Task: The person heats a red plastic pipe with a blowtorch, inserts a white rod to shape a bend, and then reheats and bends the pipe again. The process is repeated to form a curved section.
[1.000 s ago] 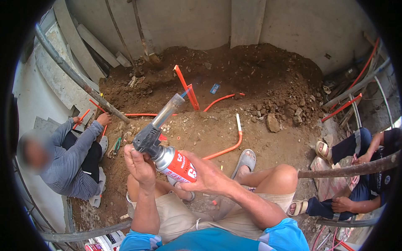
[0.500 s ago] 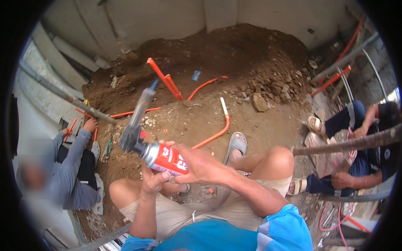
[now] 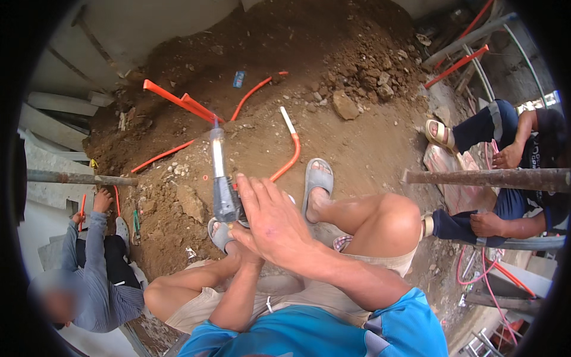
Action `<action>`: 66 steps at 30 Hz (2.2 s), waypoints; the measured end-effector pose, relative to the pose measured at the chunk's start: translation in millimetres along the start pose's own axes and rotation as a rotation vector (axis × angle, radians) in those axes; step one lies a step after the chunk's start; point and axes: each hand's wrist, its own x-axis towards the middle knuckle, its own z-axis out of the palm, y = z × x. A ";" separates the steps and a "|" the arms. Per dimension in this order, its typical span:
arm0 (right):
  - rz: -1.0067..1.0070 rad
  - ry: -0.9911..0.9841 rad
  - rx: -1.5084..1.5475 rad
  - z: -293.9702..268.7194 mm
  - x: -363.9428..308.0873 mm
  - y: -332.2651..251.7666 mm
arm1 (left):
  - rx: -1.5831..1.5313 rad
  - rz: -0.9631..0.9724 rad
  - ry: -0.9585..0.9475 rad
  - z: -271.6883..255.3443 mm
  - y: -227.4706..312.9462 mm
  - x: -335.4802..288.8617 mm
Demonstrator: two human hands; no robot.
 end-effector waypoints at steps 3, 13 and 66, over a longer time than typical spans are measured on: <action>0.105 0.040 -0.015 14.6 10.3 21.7 | 0.047 0.186 -0.024 30.5 -17.3 8.3; 0.293 0.025 0.197 -20.4 20.9 43.7 | 0.394 0.162 -0.280 -26.3 -219.4 64.2; -0.104 0.031 1.086 -67.3 -4.1 -66.2 | 0.402 0.288 0.027 -200.9 235.0 102.8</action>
